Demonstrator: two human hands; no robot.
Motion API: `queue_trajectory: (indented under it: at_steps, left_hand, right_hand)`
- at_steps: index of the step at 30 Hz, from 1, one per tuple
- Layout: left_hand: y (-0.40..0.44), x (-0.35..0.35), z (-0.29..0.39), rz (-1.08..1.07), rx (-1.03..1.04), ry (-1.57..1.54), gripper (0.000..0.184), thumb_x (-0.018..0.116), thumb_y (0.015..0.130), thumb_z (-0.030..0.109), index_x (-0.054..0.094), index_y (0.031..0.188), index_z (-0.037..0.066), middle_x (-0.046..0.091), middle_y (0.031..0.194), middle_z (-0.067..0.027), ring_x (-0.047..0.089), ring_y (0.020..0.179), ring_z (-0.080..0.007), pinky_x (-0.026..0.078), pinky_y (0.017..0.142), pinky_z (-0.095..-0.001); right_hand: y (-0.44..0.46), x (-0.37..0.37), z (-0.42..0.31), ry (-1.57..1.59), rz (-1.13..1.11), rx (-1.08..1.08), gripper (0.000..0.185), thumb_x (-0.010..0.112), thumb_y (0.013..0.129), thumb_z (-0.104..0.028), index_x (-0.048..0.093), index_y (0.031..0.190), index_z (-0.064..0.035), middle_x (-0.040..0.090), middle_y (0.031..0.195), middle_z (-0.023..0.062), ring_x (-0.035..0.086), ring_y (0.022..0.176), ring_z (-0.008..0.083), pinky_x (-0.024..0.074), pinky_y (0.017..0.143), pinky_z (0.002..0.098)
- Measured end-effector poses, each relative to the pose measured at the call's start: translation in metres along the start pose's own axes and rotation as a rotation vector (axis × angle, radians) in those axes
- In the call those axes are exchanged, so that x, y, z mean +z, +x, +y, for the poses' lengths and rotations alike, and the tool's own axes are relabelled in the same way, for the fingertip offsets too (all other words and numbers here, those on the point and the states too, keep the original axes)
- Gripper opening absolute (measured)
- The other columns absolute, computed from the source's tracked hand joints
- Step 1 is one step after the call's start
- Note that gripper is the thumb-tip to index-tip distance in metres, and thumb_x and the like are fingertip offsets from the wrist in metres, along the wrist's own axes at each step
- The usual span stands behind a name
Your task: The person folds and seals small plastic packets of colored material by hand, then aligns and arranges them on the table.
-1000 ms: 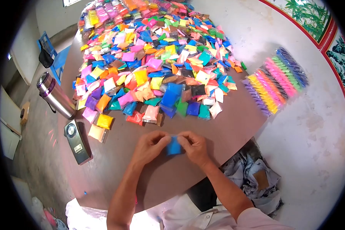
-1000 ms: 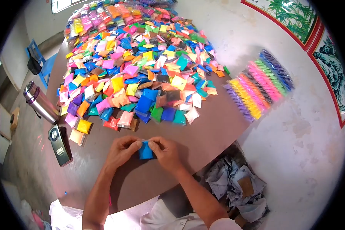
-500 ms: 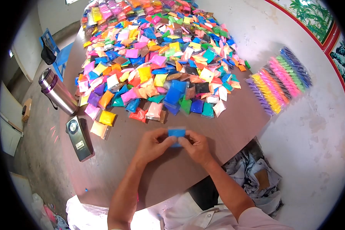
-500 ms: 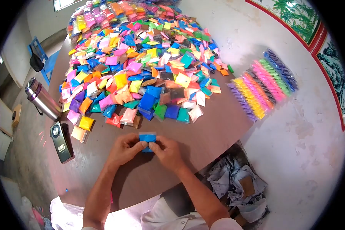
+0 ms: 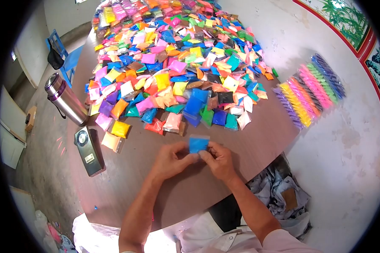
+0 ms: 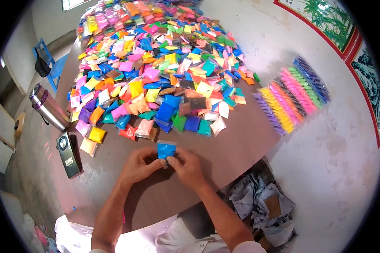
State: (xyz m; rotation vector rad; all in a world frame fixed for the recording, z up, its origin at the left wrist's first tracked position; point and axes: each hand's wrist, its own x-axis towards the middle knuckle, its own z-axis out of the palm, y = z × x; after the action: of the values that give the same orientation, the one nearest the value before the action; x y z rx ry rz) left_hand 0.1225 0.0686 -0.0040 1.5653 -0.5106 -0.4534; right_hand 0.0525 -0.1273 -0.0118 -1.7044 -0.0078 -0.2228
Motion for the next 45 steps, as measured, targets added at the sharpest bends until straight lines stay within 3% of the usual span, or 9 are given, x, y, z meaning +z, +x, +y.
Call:
queue_trajectory:
  at_steps: [2, 9, 15, 18, 24, 30, 40, 45]
  left_hand:
    - [0.000, -0.001, 0.001, -0.014, -0.010, 0.036, 0.024, 0.078, 0.094, 0.016, 0.073, 0.110, -0.001, 0.074, 0.092, -0.0014, 0.065, 0.084, -0.0067, 0.053, 0.074, -0.0258]
    - [0.002, -0.006, -0.010, 0.001, 0.014, 0.042, 0.024, 0.079, 0.093, 0.016, 0.073, 0.110, -0.001, 0.073, 0.090, -0.0009, 0.064, 0.080, -0.0073, 0.053, 0.073, -0.0258]
    - [0.001, -0.001, 0.001, 0.009, 0.064, 0.104, 0.024, 0.081, 0.091, 0.014, 0.073, 0.109, 0.000, 0.071, 0.088, 0.0006, 0.062, 0.078, -0.0063, 0.052, 0.070, -0.0254]
    - [0.000, -0.001, 0.001, 0.002, 0.044, 0.090, 0.024, 0.082, 0.090, 0.014, 0.074, 0.108, 0.000, 0.071, 0.087, 0.0004, 0.062, 0.078, -0.0065, 0.052, 0.070, -0.0258]
    - [0.000, -0.002, -0.002, 0.017, 0.026, 0.182, 0.027, 0.084, 0.087, 0.016, 0.074, 0.108, 0.001, 0.072, 0.086, -0.0009, 0.062, 0.076, -0.0069, 0.052, 0.068, -0.0265]
    - [-0.002, 0.001, 0.010, 0.054, 0.079, 0.269, 0.026, 0.085, 0.084, 0.018, 0.074, 0.101, 0.001, 0.069, 0.080, -0.0012, 0.059, 0.072, -0.0071, 0.050, 0.064, -0.0285]
    - [-0.005, 0.001, 0.019, 0.037, 0.066, 0.344, 0.025, 0.085, 0.085, 0.018, 0.074, 0.099, 0.001, 0.068, 0.078, -0.0021, 0.059, 0.072, -0.0079, 0.049, 0.065, -0.0295]
    - [0.001, 0.002, -0.009, 0.028, 0.067, 0.076, 0.023, 0.083, 0.090, 0.020, 0.073, 0.098, 0.000, 0.067, 0.080, 0.0009, 0.058, 0.075, -0.0055, 0.049, 0.066, -0.0275]
  right_hand:
    - [0.000, -0.002, -0.002, -0.003, 0.016, 0.075, 0.027, 0.072, 0.096, -0.012, 0.069, 0.120, -0.0001, 0.073, 0.094, 0.0046, 0.066, 0.084, 0.0098, 0.0547, 0.075, 0.0286]
    - [0.000, 0.003, 0.000, -0.048, 0.043, -0.016, 0.025, 0.071, 0.096, -0.009, 0.070, 0.119, -0.0003, 0.072, 0.096, 0.0047, 0.066, 0.088, 0.0107, 0.0551, 0.078, 0.0291]
    - [-0.001, -0.001, -0.003, 0.022, 0.049, 0.062, 0.022, 0.072, 0.095, -0.009, 0.071, 0.115, 0.0000, 0.072, 0.096, 0.0048, 0.065, 0.089, 0.0101, 0.0544, 0.079, 0.0289]
    - [0.000, -0.003, -0.001, -0.105, 0.003, 0.023, 0.020, 0.070, 0.096, -0.008, 0.071, 0.114, 0.0009, 0.072, 0.096, 0.0037, 0.065, 0.088, 0.0099, 0.0539, 0.079, 0.0283]
    - [-0.002, 0.002, -0.008, 0.084, 0.047, 0.026, 0.022, 0.070, 0.097, -0.009, 0.072, 0.117, -0.0004, 0.071, 0.094, 0.0007, 0.064, 0.085, 0.0078, 0.0528, 0.075, 0.0267]
    - [-0.003, -0.006, 0.003, -0.053, 0.013, 0.058, 0.022, 0.070, 0.098, -0.008, 0.072, 0.118, 0.0006, 0.072, 0.095, 0.0019, 0.065, 0.087, 0.0080, 0.0541, 0.077, 0.0260]
    - [-0.004, -0.001, 0.002, 0.010, 0.058, 0.058, 0.016, 0.073, 0.096, -0.008, 0.072, 0.109, 0.0003, 0.071, 0.094, 0.0013, 0.064, 0.086, 0.0082, 0.0535, 0.077, 0.0258]
    - [-0.003, -0.005, 0.009, -0.002, 0.042, 0.064, 0.018, 0.074, 0.095, -0.009, 0.071, 0.111, -0.0003, 0.071, 0.094, 0.0013, 0.064, 0.087, 0.0080, 0.0528, 0.077, 0.0254]
